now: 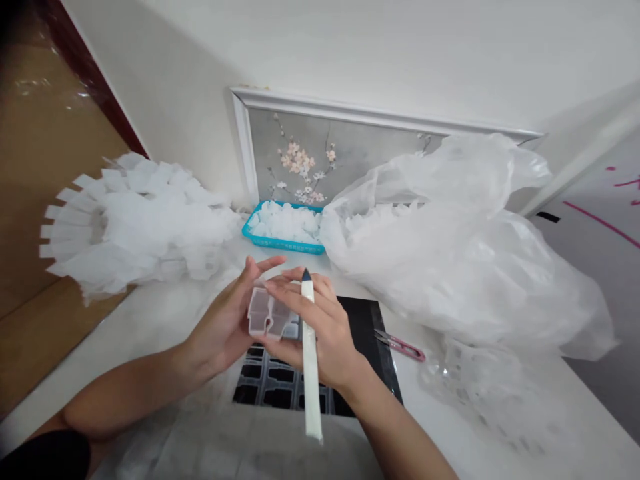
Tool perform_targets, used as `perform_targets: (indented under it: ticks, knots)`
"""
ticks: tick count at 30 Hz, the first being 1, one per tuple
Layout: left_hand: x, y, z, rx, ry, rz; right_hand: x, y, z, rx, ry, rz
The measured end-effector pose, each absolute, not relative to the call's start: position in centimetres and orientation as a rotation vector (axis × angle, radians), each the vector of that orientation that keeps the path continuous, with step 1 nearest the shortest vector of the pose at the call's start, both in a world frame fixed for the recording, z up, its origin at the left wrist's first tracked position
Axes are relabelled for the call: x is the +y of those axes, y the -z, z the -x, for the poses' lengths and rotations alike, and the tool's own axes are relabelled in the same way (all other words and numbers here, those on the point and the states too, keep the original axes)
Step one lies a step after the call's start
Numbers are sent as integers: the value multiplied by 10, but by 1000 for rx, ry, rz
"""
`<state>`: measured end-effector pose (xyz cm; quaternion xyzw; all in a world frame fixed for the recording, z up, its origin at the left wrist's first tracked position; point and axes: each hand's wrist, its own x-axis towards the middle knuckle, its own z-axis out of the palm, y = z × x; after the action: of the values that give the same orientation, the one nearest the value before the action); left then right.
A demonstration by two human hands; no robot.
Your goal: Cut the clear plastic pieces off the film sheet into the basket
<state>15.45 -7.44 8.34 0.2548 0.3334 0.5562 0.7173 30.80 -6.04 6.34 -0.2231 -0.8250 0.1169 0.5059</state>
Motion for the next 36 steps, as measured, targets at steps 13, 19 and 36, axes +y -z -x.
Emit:
perform_targets:
  ticks: [13, 19, 36]
  knots:
    - [-84, -88, -141, 739, -1058, -652, -53, -68, -326, -2197, -146, 532]
    - [-84, -85, -137, 718, -1015, -808, -55, -66, -323, -2202, -163, 522]
    - [-91, -84, -146, 769, -1223, -941, -52, -63, -329, -2137, -40, 446]
